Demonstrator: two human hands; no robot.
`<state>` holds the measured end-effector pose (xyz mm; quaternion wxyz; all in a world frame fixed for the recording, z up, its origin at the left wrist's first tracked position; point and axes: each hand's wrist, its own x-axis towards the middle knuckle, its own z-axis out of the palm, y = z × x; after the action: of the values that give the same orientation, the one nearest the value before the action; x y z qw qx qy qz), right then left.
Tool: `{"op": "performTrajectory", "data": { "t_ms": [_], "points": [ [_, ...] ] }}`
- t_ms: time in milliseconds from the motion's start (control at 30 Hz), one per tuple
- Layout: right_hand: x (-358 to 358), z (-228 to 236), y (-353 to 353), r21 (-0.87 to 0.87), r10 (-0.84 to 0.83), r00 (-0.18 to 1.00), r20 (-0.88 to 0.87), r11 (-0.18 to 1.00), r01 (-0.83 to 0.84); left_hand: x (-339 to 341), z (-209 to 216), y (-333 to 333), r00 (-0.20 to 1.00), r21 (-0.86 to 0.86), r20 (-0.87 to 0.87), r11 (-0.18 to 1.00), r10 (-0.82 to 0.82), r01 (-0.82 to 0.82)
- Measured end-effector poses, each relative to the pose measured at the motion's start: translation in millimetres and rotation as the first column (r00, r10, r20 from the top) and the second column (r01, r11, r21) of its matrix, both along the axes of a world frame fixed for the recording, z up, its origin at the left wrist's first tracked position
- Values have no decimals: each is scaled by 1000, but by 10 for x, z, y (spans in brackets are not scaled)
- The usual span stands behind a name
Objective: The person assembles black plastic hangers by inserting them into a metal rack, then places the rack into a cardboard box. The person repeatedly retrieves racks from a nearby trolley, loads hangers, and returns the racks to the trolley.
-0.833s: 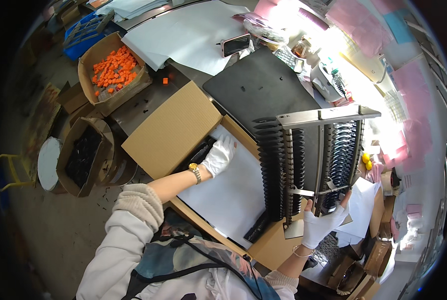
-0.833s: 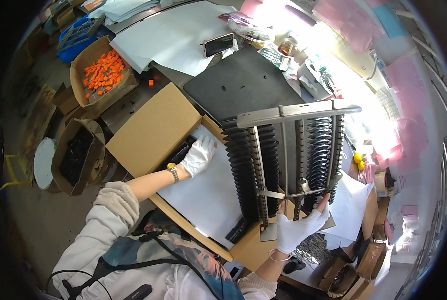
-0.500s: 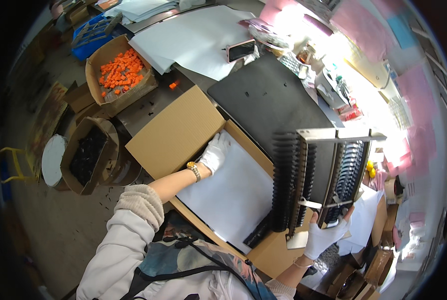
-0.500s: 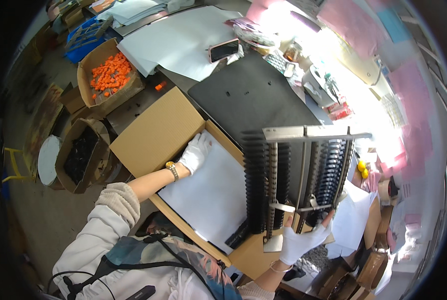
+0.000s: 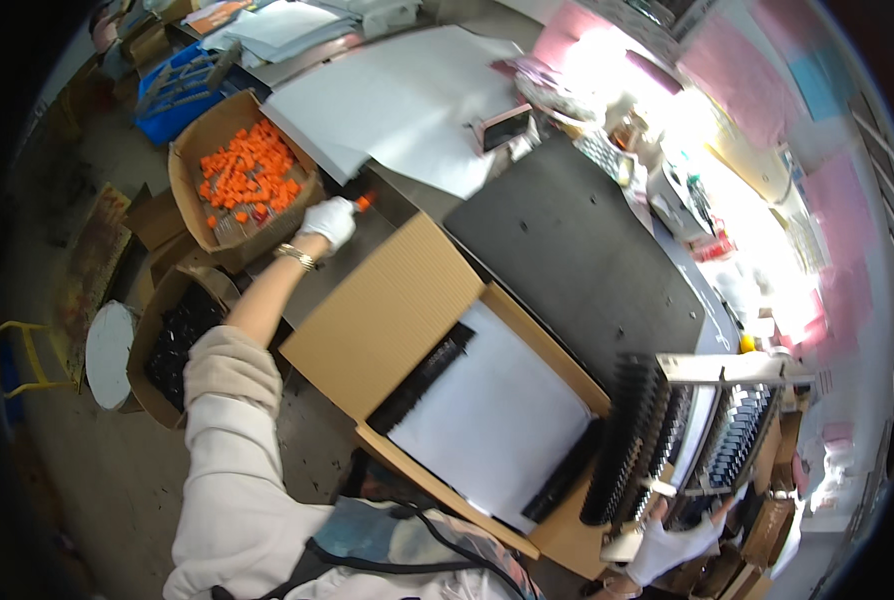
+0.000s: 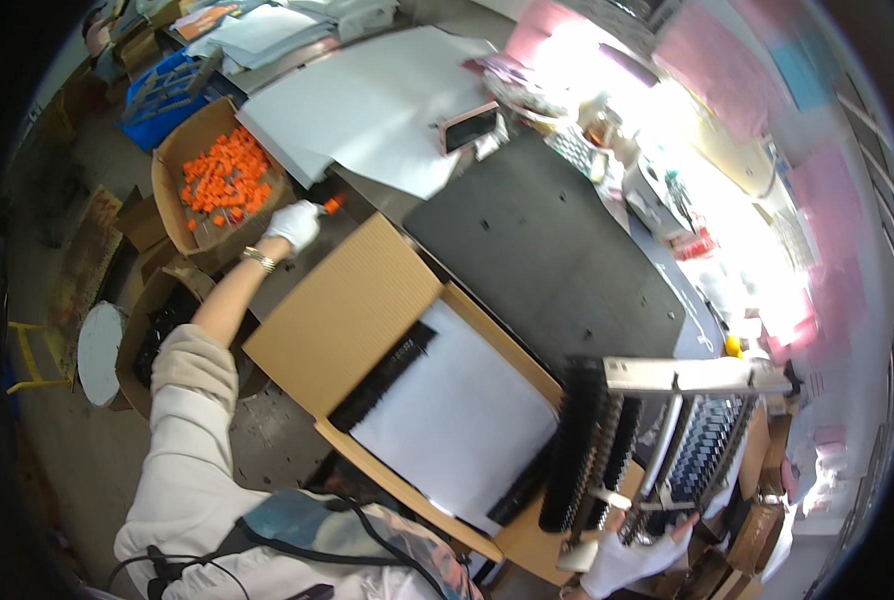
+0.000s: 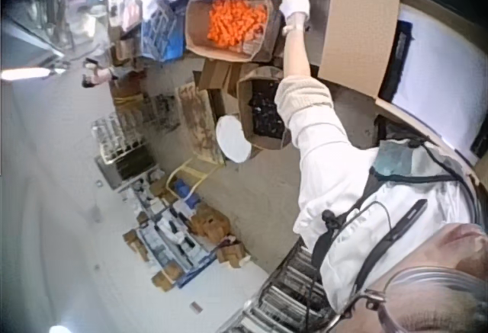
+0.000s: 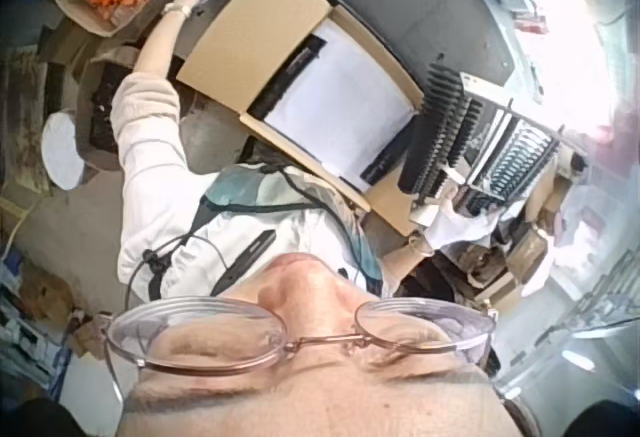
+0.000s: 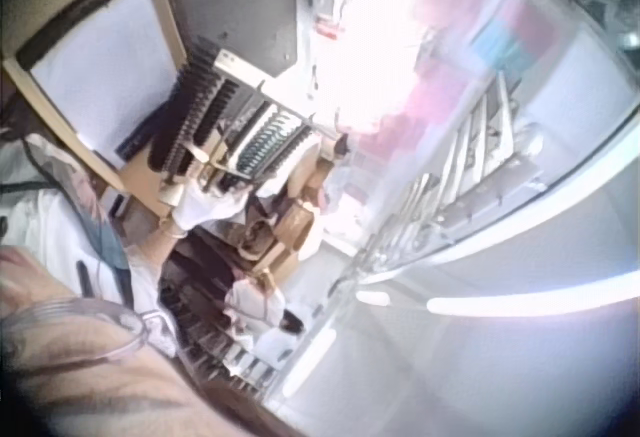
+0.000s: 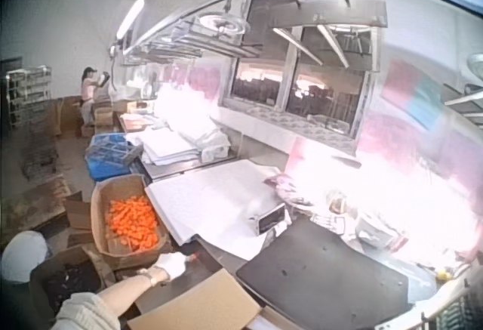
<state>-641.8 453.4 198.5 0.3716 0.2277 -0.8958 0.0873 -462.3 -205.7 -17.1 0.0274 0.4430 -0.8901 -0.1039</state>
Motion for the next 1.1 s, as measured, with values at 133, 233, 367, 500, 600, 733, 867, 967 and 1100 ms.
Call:
{"op": "performTrajectory", "data": {
  "t_ms": [133, 233, 367, 500, 600, 733, 867, 967, 1100],
  "points": [
    [256, 137, -153, 82, -50, 999, -4, 995, 51, -330, -442, -267, 985, 119, -20, 978, 173, -170],
    [409, 183, -270, 82, -78, 995, 62, 994, 72, -552, -731, -399, 985, 15, -17, 985, 171, -171],
    [513, 199, -366, 159, -94, 994, 51, 984, 85, -535, -846, -354, 998, -233, 64, 972, 19, -4],
    [484, 200, -421, 134, -112, 990, 84, 986, 100, -28, -160, -231, 912, -692, 68, 640, -404, 334],
    [400, 192, -465, 135, -96, 993, 64, 987, 86, 370, 783, -313, 990, -758, -31, 648, -140, 68],
    [300, 124, -550, 55, -31, 998, 58, 998, 28, 272, 1490, 309, 931, -917, -167, 399, -323, -26],
    [274, 17, -636, -74, 48, 984, 173, 997, -36, -24, 1204, 2020, 619, -73, -374, 687, -691, 723],
    [277, -44, -654, -100, 110, 977, 185, 991, -93, -265, 701, 2902, 636, 174, -198, 612, -746, 771],
    [245, -133, -578, -113, 131, 968, 216, 988, -108, -541, -77, 3310, 593, 80, 152, 608, -791, 790]
  ]
}}
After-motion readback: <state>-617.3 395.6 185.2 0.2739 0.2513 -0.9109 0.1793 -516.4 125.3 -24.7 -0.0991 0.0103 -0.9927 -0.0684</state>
